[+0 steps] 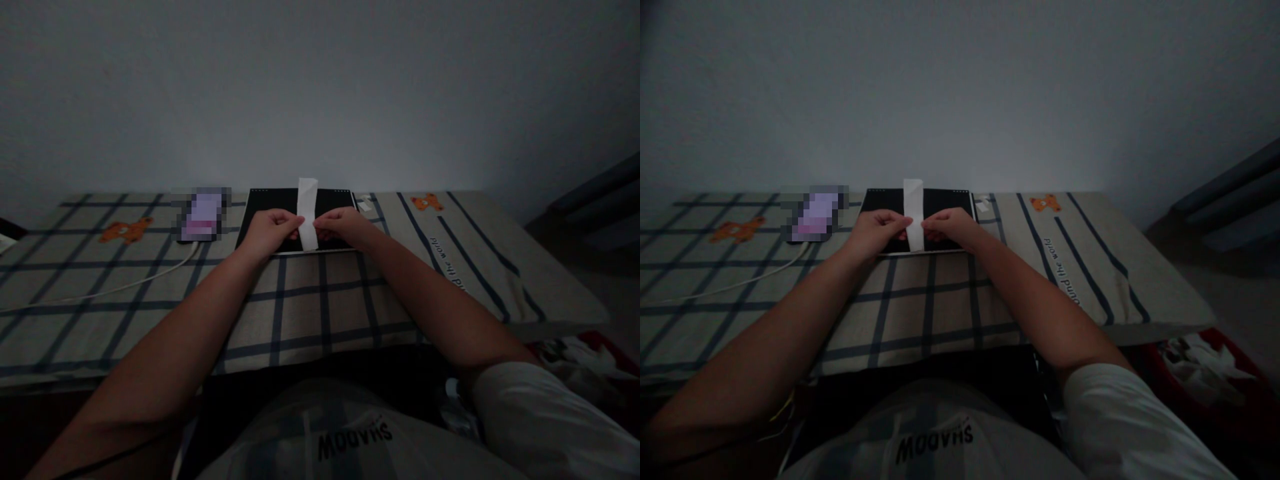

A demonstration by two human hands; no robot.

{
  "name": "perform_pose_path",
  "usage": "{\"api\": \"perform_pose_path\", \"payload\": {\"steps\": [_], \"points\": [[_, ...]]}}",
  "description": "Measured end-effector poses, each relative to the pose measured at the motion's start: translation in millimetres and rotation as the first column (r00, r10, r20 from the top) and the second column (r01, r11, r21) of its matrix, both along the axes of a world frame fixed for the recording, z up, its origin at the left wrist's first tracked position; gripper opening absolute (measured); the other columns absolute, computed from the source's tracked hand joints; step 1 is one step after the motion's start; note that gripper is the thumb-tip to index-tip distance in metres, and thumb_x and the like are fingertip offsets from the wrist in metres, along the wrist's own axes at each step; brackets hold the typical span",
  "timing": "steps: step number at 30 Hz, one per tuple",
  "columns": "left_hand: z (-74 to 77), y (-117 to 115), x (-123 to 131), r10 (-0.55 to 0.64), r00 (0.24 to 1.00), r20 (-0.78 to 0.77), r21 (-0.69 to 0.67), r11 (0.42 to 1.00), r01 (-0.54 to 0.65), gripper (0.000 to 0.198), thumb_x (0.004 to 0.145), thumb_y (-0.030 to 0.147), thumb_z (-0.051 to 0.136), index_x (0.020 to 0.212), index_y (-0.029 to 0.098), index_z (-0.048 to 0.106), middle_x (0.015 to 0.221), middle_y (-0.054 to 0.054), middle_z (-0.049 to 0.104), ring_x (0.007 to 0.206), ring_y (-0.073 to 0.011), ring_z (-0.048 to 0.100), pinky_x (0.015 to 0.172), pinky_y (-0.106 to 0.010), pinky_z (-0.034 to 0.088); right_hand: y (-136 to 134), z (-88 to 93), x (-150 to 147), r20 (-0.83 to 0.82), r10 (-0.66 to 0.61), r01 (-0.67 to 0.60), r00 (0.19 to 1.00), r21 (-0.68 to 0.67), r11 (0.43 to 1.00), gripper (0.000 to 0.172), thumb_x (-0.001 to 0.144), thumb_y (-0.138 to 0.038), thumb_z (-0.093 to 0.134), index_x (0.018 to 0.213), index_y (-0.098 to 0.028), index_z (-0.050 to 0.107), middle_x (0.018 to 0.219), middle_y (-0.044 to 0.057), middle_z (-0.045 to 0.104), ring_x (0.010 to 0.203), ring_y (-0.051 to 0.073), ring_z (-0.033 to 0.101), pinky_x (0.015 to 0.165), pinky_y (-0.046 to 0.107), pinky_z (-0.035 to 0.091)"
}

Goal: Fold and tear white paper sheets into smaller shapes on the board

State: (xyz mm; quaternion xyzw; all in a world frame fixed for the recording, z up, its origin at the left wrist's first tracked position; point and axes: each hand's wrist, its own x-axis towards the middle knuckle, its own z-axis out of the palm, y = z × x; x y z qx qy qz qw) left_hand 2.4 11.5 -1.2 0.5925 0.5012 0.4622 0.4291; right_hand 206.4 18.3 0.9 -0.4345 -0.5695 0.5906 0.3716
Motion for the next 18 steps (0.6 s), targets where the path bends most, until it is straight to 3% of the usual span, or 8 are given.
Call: {"api": "perform_pose_path", "payload": {"steps": [5, 9, 18], "points": [[0.5, -1.3, 2.7, -0.052, 0.988, 0.147, -0.102, 0.992, 0.068, 0.027, 0.070, 0.040, 0.084, 0.075, 0.015, 0.073, 0.069, -0.003, 0.071, 0.060, -0.0108, 0.063, 0.061, -0.022, 0.054, 2.3, -0.6, 1.2, 0.030, -0.023, 0.020, 0.999, 0.115, 0.993, 0.009, 0.082, -0.022, 0.071, 0.077, -0.016, 0.075, 0.069, 0.002, 0.072, 0.064, 0.011, 0.062, 0.062, 0.023, 0.050], [2.0, -1.1, 2.1, -0.084, 0.987, 0.138, -0.173, 0.979, 0.108, 0.029, 0.070, 0.041, 0.085, 0.075, 0.015, 0.073, 0.070, -0.004, 0.071, 0.061, -0.0111, 0.063, 0.062, -0.023, 0.055, 4.1, -0.6, 2.0, 0.036, -0.044, 0.037, 0.998, 0.160, 0.986, 0.010, 0.083, -0.024, 0.071, 0.077, -0.016, 0.075, 0.070, 0.002, 0.071, 0.065, 0.012, 0.062, 0.066, 0.026, 0.051], [1.5, -0.4, 1.3, -0.009, 1.000, 0.019, -0.030, 1.000, 0.010, 0.026, 0.070, 0.039, 0.083, 0.070, 0.016, 0.071, 0.063, -0.002, 0.069, 0.054, -0.0105, 0.058, 0.055, -0.022, 0.048, 4.2, -2.9, -1.3, -0.027, -0.049, 0.051, 0.998, 0.085, 0.995, 0.013, 0.081, -0.029, 0.076, 0.079, -0.016, 0.075, 0.071, 0.003, 0.072, 0.066, 0.011, 0.063, 0.064, 0.024, 0.052]]}}
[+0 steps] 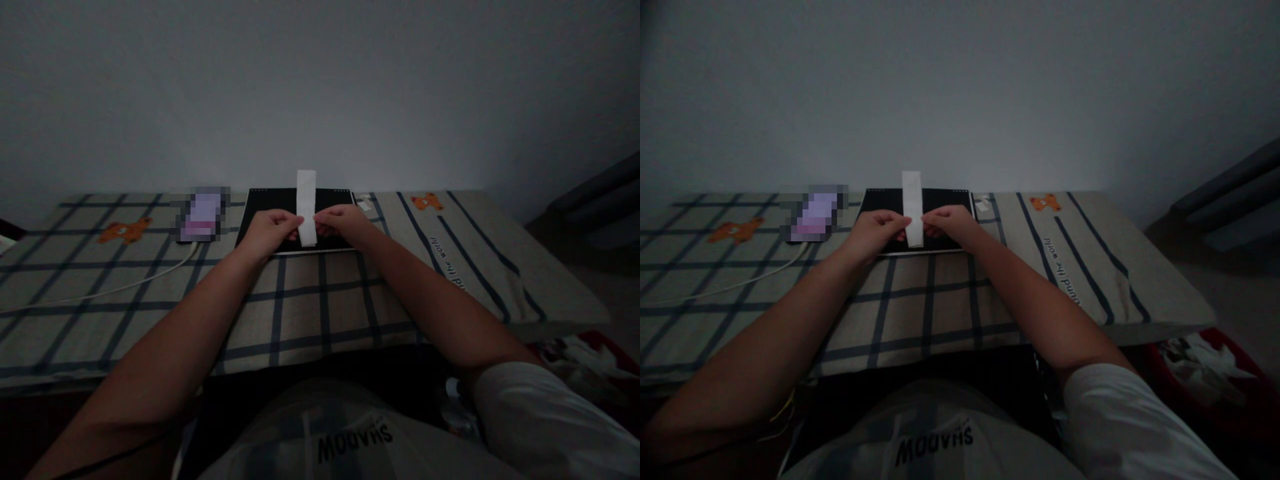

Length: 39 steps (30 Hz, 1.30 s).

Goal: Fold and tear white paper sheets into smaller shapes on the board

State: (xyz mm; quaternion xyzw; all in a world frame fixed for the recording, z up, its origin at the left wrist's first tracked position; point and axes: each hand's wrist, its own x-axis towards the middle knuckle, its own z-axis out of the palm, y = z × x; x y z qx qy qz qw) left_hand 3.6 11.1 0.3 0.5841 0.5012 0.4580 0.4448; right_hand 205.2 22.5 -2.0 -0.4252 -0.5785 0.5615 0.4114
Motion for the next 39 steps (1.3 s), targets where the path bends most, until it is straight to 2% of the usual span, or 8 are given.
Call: {"api": "perform_pose_path", "payload": {"steps": [7, 13, 18, 21, 26, 29, 35, 39], "points": [[-1.4, -0.1, -2.0, 0.027, 0.996, -0.082, 0.108, 0.994, -0.018, 0.026, 0.074, 0.042, 0.080, 0.071, 0.016, 0.072, 0.064, -0.002, 0.070, 0.054, -0.0112, 0.059, 0.054, -0.022, 0.046, -2.2, 0.5, 1.4, 0.007, 0.058, -0.058, 0.998, -0.041, 0.997, 0.014, 0.076, -0.029, 0.080, 0.077, -0.016, 0.076, 0.068, 0.002, 0.072, 0.063, 0.011, 0.062, 0.061, 0.023, 0.051], [1.8, -1.5, 1.4, -0.005, 0.999, 0.049, -0.025, 1.000, 0.006, 0.028, 0.072, 0.041, 0.083, 0.076, 0.015, 0.074, 0.072, -0.004, 0.073, 0.061, -0.0122, 0.064, 0.059, -0.023, 0.053, -2.0, 1.1, 1.6, 0.040, 0.024, -0.026, 0.999, 0.061, 0.998, 0.013, 0.078, -0.029, 0.076, 0.078, -0.016, 0.075, 0.072, 0.003, 0.073, 0.066, 0.012, 0.063, 0.066, 0.026, 0.052], [1.2, -0.3, 0.0, -0.060, 0.990, 0.125, -0.129, 0.989, 0.077, 0.023, 0.070, 0.034, 0.084, 0.077, 0.014, 0.074, 0.072, -0.003, 0.073, 0.061, -0.0097, 0.063, 0.059, -0.019, 0.052, 0.5, 1.3, 1.5, 0.024, 0.001, -0.003, 1.000, 0.082, 0.997, 0.011, 0.079, -0.027, 0.075, 0.078, -0.016, 0.075, 0.069, 0.001, 0.072, 0.063, 0.010, 0.062, 0.065, 0.024, 0.051], [0.8, -0.2, -0.5, -0.049, 0.992, 0.117, -0.123, 0.990, 0.064, 0.023, 0.070, 0.035, 0.084, 0.076, 0.014, 0.074, 0.071, -0.004, 0.073, 0.060, -0.0092, 0.063, 0.060, -0.019, 0.052, 0.2, 2.0, 0.6, 0.025, 0.011, -0.013, 1.000, 0.053, 0.999, 0.011, 0.079, -0.027, 0.075, 0.077, -0.016, 0.075, 0.068, 0.001, 0.071, 0.063, 0.010, 0.062, 0.064, 0.023, 0.051], [0.1, -0.6, 0.7, 0.008, 0.998, 0.061, -0.033, 0.999, -0.006, 0.025, 0.068, 0.035, 0.086, 0.074, 0.014, 0.073, 0.069, -0.003, 0.073, 0.057, -0.0096, 0.061, 0.058, -0.021, 0.051, -1.1, 1.3, 1.6, 0.016, 0.071, -0.070, 0.997, -0.031, 0.997, 0.013, 0.079, -0.029, 0.078, 0.078, -0.016, 0.074, 0.070, 0.003, 0.073, 0.065, 0.011, 0.064, 0.064, 0.024, 0.053], [0.1, -0.9, 1.5, 0.021, 0.998, 0.065, -0.012, 1.000, -0.020, 0.024, 0.069, 0.033, 0.085, 0.073, 0.014, 0.072, 0.066, -0.002, 0.071, 0.056, -0.0094, 0.061, 0.057, -0.021, 0.051, -1.4, 1.0, 2.3, 0.026, 0.085, -0.084, 0.996, -0.016, 0.996, 0.013, 0.077, -0.027, 0.079, 0.077, -0.015, 0.074, 0.070, 0.003, 0.072, 0.065, 0.011, 0.064, 0.065, 0.024, 0.053], [1.8, -1.5, 2.7, -0.035, 0.978, 0.205, -0.148, 0.987, 0.066, 0.015, 0.072, 0.026, 0.080, 0.073, 0.014, 0.072, 0.065, -0.001, 0.069, 0.059, -0.0095, 0.063, 0.058, -0.020, 0.052, 0.3, 0.1, 2.8, 0.043, 0.049, -0.052, 0.998, 0.076, 0.996, 0.014, 0.078, -0.029, 0.076, 0.076, -0.016, 0.075, 0.068, 0.000, 0.071, 0.064, 0.010, 0.061, 0.064, 0.023, 0.052], [1.6, -0.9, 2.6, -0.053, 0.978, 0.203, -0.171, 0.981, 0.089, 0.013, 0.072, 0.023, 0.079, 0.069, 0.014, 0.071, 0.063, -0.001, 0.067, 0.057, -0.0088, 0.061, 0.058, -0.019, 0.052, 2.4, -2.7, 3.3, 0.016, 0.048, -0.050, 0.999, 0.097, 0.994, 0.014, 0.079, -0.031, 0.076, 0.076, -0.017, 0.075, 0.069, 0.000, 0.071, 0.065, 0.011, 0.062, 0.065, 0.023, 0.052]]}}
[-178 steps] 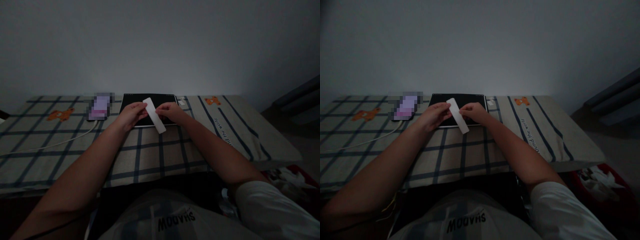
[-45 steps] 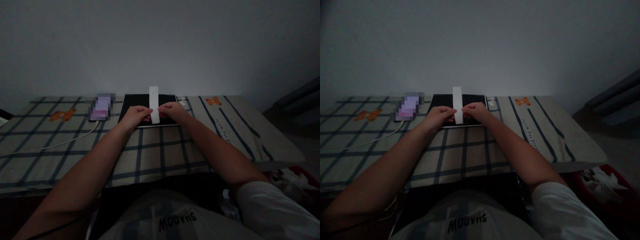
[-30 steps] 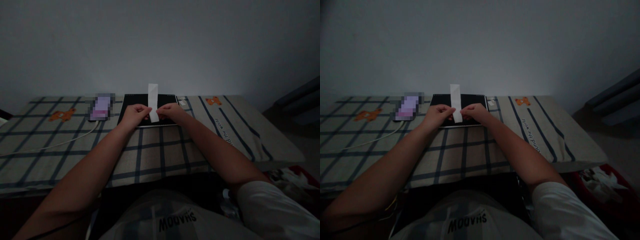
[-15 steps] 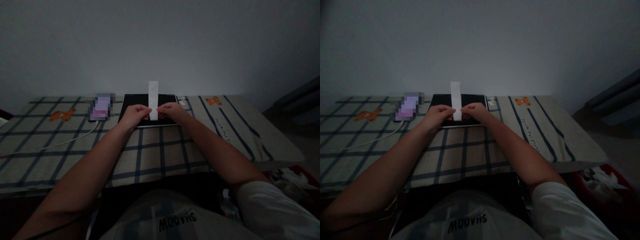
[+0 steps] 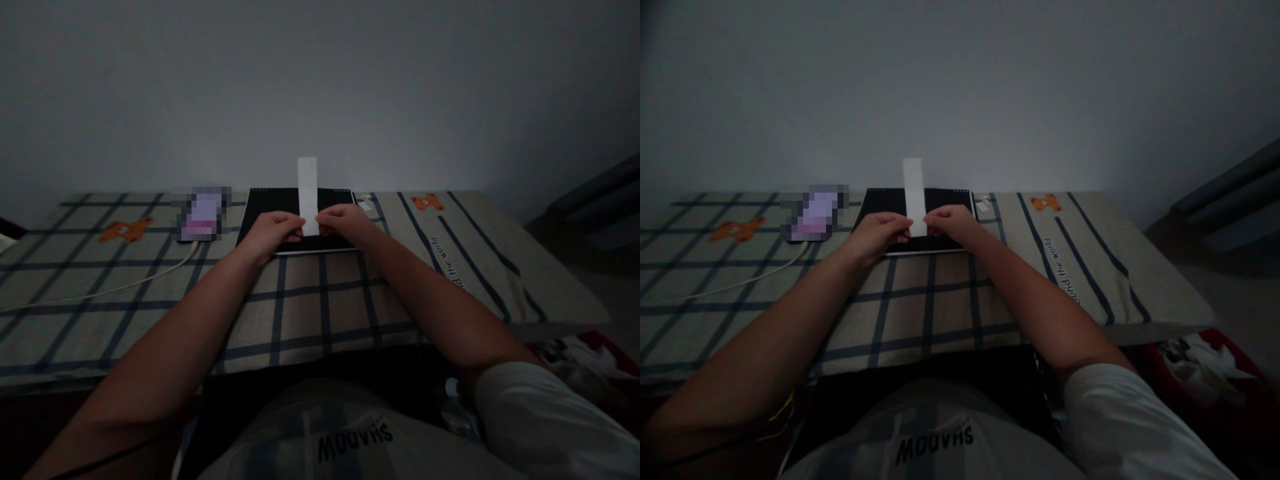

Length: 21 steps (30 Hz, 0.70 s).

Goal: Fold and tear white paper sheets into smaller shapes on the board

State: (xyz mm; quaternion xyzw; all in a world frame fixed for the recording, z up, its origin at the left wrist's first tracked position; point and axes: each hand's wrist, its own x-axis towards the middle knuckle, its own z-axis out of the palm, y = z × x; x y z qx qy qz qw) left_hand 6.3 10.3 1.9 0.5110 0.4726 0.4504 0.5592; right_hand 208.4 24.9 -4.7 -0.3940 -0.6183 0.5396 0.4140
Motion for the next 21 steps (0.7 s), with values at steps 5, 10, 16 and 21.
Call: {"api": "perform_pose_path", "payload": {"steps": [5, 10, 16, 21], "points": [[0.0, -0.1, -0.4, 0.079, 0.994, -0.075, 0.079, 0.994, -0.073, 0.013, 0.071, 0.024, 0.080, 0.071, 0.014, 0.072, 0.062, 0.000, 0.068, 0.055, -0.0085, 0.059, 0.061, -0.021, 0.053, -0.5, 0.4, -1.1, -0.031, 0.007, -0.010, 0.999, -0.072, 0.997, 0.014, 0.078, -0.029, 0.078, 0.080, -0.016, 0.074, 0.072, 0.002, 0.073, 0.066, 0.011, 0.064, 0.068, 0.025, 0.054], [1.5, -1.6, 0.0, 0.117, 0.986, -0.118, 0.144, 0.985, -0.100, 0.019, 0.071, 0.030, 0.082, 0.070, 0.014, 0.071, 0.061, 0.000, 0.068, 0.054, -0.0090, 0.059, 0.061, -0.022, 0.053, -1.5, 1.8, -0.9, 0.029, 0.030, -0.028, 0.999, -0.079, 0.996, 0.012, 0.078, -0.026, 0.079, 0.080, -0.016, 0.074, 0.071, 0.003, 0.072, 0.067, 0.012, 0.065, 0.069, 0.026, 0.055], [1.4, -1.9, 0.3, 0.023, 0.999, -0.042, 0.038, 0.999, -0.021, 0.021, 0.071, 0.032, 0.083, 0.073, 0.015, 0.072, 0.066, -0.001, 0.069, 0.059, -0.0099, 0.062, 0.062, -0.022, 0.055, -2.4, 3.8, 0.3, 0.046, -0.007, 0.009, 0.999, -0.036, 0.999, 0.009, 0.081, -0.024, 0.074, 0.079, -0.015, 0.073, 0.068, 0.001, 0.071, 0.062, 0.011, 0.063, 0.067, 0.026, 0.053], [2.5, -2.2, 0.7, 0.024, 0.995, -0.093, 0.045, 0.999, -0.020, 0.019, 0.072, 0.028, 0.084, 0.071, 0.015, 0.071, 0.061, 0.000, 0.066, 0.055, -0.0082, 0.059, 0.058, -0.019, 0.052, -2.7, 4.3, -1.7, 0.029, -0.031, 0.033, 0.999, -0.073, 0.997, 0.008, 0.081, -0.022, 0.075, 0.079, -0.015, 0.071, 0.066, 0.000, 0.069, 0.060, 0.011, 0.062, 0.065, 0.025, 0.053]]}}
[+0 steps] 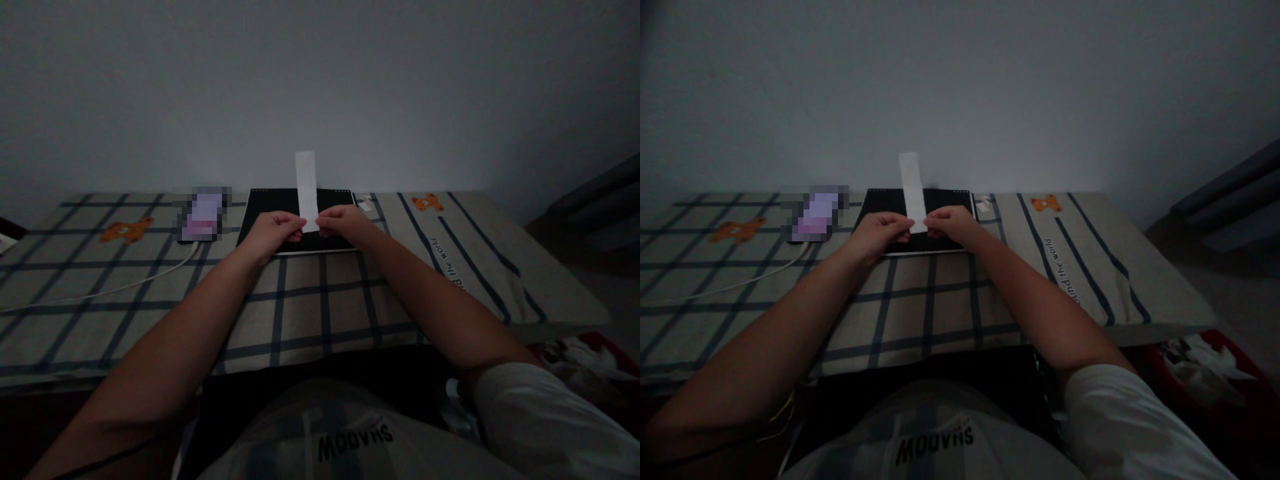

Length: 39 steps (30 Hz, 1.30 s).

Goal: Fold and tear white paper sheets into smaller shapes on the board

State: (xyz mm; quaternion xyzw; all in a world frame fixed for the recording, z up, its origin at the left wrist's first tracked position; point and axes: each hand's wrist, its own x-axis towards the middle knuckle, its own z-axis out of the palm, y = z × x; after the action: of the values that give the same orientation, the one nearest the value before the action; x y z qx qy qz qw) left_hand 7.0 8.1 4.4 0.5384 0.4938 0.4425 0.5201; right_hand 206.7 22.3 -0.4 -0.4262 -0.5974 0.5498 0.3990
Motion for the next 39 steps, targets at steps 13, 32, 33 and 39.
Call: {"api": "perform_pose_path", "payload": {"steps": [13, 32, 33, 39], "points": [[3.5, -3.7, 1.2, -0.004, 1.000, -0.017, -0.024, 1.000, 0.004, 0.017, 0.070, 0.025, 0.086, 0.073, 0.015, 0.072, 0.069, -0.002, 0.071, 0.058, -0.0090, 0.061, 0.060, -0.021, 0.053, -1.0, -0.3, -2.7, -0.041, -0.034, 0.033, 0.999, -0.042, 0.999, 0.013, 0.081, -0.017, 0.076, 0.076, -0.017, 0.064, 0.063, -0.001, 0.067, 0.059, 0.011, 0.063, 0.065, 0.025, 0.055], [5.5, -3.7, 0.1, -0.051, 0.999, -0.009, -0.081, 0.995, 0.051, 0.016, 0.067, 0.024, 0.087, 0.068, 0.016, 0.073, 0.067, -0.005, 0.073, 0.051, -0.0075, 0.057, 0.050, -0.018, 0.049, -2.8, 2.5, -2.6, -0.098, -0.026, 0.023, 0.995, -0.035, 0.999, 0.012, 0.078, -0.022, 0.078, 0.078, -0.017, 0.067, 0.067, -0.001, 0.069, 0.063, 0.010, 0.063, 0.065, 0.022, 0.053], [5.3, -3.8, 0.4, -0.047, 0.999, -0.003, -0.084, 0.995, 0.047, 0.016, 0.067, 0.023, 0.086, 0.068, 0.016, 0.072, 0.067, -0.005, 0.073, 0.051, -0.0076, 0.057, 0.051, -0.018, 0.050, -2.3, 2.4, -2.1, -0.100, -0.030, 0.029, 0.995, -0.015, 0.999, 0.012, 0.077, -0.024, 0.079, 0.078, -0.017, 0.068, 0.068, -0.001, 0.069, 0.063, 0.010, 0.062, 0.065, 0.022, 0.053], [1.6, -3.9, -0.8, -0.054, 0.998, -0.032, -0.056, 0.997, 0.052, 0.019, 0.073, 0.030, 0.081, 0.078, 0.014, 0.074, 0.071, -0.006, 0.074, 0.062, -0.0129, 0.068, 0.063, -0.023, 0.058, -0.8, 0.4, 0.7, -0.049, 0.001, 0.000, 0.999, 0.023, 1.000, 0.015, 0.074, -0.028, 0.080, 0.077, -0.016, 0.072, 0.067, 0.000, 0.069, 0.063, 0.011, 0.062, 0.068, 0.025, 0.053]]}}
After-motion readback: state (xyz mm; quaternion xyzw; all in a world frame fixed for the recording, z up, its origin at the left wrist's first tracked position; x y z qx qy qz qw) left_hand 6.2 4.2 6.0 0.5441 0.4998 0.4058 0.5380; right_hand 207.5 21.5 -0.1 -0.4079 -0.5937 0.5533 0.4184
